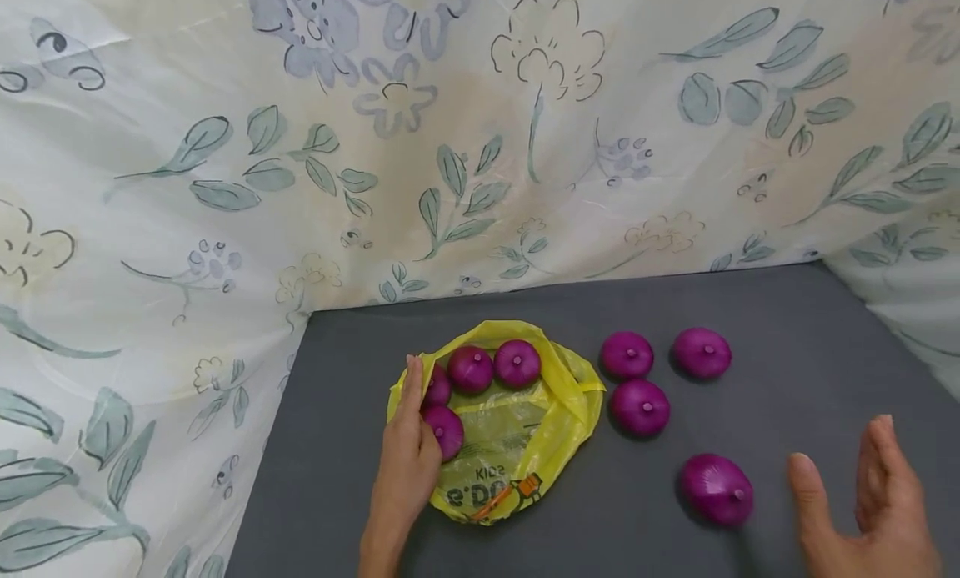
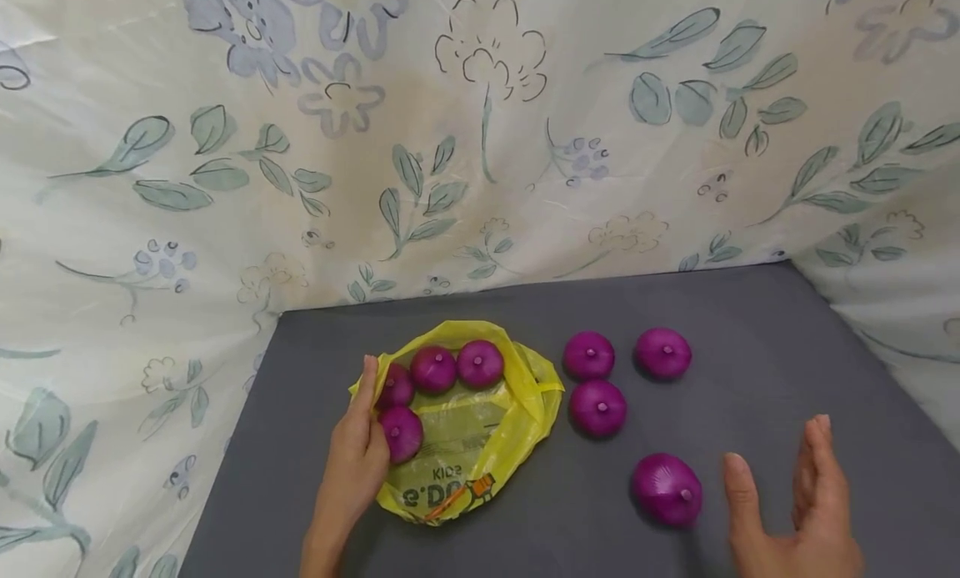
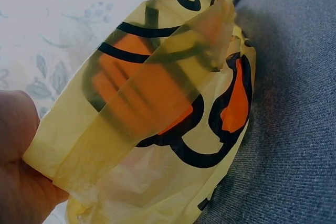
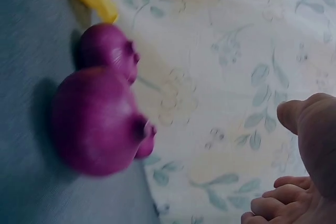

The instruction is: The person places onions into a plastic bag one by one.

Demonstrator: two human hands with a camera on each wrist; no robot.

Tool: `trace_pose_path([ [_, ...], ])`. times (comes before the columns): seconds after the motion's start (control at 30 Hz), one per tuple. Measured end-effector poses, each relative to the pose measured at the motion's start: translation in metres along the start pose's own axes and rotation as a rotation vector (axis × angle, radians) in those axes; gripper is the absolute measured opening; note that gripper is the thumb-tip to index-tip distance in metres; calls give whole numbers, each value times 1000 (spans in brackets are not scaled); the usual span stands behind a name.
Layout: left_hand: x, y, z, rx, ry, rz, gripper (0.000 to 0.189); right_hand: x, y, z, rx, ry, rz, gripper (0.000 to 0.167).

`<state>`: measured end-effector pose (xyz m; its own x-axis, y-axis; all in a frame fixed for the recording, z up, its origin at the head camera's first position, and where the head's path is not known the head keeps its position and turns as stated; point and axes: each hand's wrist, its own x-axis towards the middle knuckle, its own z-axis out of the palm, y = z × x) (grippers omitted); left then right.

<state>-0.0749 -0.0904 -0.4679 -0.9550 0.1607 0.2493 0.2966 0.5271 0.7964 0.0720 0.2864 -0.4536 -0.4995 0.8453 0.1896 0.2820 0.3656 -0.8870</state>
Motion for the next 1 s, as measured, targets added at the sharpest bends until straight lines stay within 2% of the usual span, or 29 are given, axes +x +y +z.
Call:
trace_pose_path([
  [0.13,1,-3,-5,25,14,19,81,-14,14,-4,59,79,-22,73],
  [0.2,2,-4,-6,33,20,35,81,-22,22,-4,91,94,-28,72],
  [0.4,6,-6,-11,7,3,40,78,-39,37,8,76,95,-31,75],
  [0.5,6,-5,-12,-16,-14,26,78,-40,41,17,38,19,55,82],
  [0.63,4,-6,-12,-26,-21,23,80,-36,43,25,-63,-189,198,96],
  [0.73,2,-8,-12,-22,-15,31,82,-34,45,30,-180,-344,239,109],
  [0.8,1,-9,-13,-19,-12,34,82,-35,45,34,-240,-414,229,116],
  [0.9,-1,-9,-13,-21,-15,29,83,-39,45,39,-292,-433,185,120],
  [1.0,-2,-9,-14,-20,-25,25,83,-44,45,42,-297,-392,132,115],
])
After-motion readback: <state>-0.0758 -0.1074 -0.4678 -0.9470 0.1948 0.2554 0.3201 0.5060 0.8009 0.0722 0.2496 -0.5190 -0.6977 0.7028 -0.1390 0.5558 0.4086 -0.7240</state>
